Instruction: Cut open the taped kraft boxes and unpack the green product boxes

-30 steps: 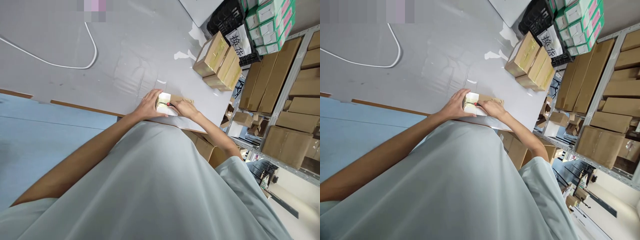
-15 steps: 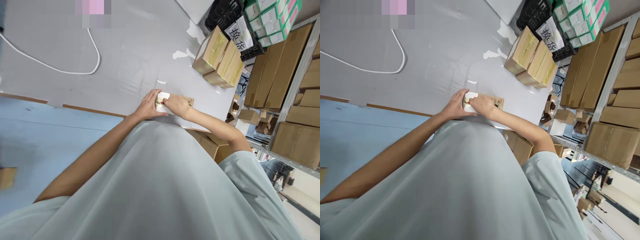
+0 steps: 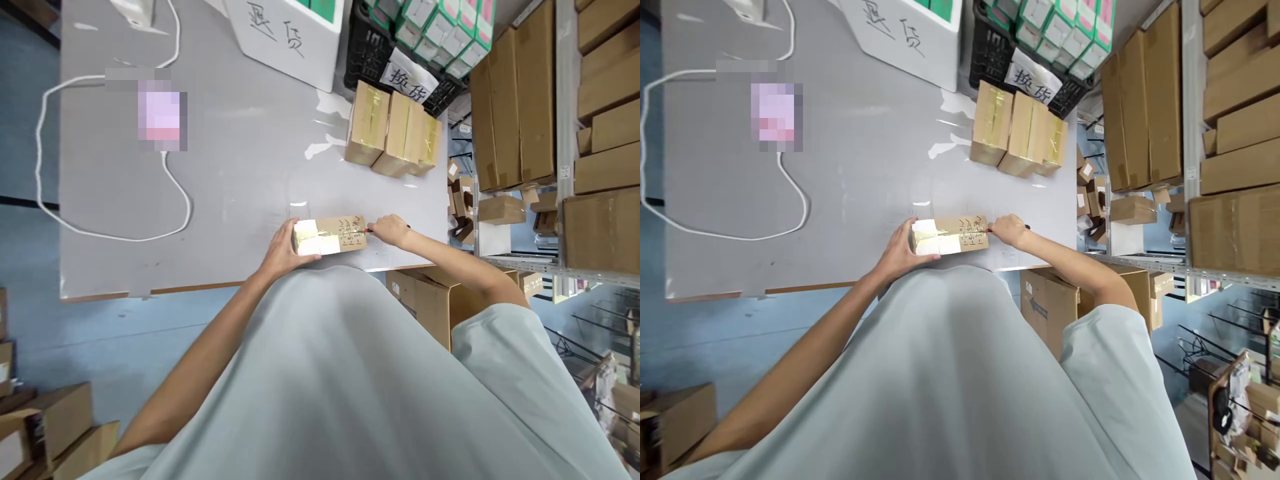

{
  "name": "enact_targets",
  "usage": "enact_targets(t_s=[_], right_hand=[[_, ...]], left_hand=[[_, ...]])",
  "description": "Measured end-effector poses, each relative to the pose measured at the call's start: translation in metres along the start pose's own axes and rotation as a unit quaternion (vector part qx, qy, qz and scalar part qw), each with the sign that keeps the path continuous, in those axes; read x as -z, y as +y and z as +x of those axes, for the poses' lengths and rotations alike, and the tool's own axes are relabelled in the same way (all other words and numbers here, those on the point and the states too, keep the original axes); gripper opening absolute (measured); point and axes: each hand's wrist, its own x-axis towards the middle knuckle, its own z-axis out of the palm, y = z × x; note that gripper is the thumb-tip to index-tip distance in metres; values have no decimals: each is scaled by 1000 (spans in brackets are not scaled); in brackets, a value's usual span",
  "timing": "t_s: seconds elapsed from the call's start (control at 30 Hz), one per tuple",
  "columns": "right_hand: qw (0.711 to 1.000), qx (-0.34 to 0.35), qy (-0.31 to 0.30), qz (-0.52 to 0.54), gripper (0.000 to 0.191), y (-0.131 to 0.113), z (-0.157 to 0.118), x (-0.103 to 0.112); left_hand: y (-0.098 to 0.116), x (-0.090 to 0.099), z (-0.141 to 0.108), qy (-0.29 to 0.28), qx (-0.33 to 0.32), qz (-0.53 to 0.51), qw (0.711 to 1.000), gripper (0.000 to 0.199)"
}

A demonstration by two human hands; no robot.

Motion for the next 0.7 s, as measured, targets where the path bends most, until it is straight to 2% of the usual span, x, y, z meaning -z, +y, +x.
enact_targets(t_s=[0.1,0.27,0.4,0.57,0.7], right_hand=[[1000,-21,12,11,27,18,-6,-20],[1000,10,8,8,38,37,-2,-44],[997,16,6,76,35,49,1,-68],[984,-7,60,167,31,38,5,-96],[963,-57,124,230,33,20,1,-117]], left_hand=[[3,-3,2,-8,4,5,1000,140],[3,-3,0,-7,10,23,1000,139],[7,-3,-1,-17,8,26,999,138],[20,2,-1,-33,16,130,991,141],[38,9,8,-58,31,274,959,141]])
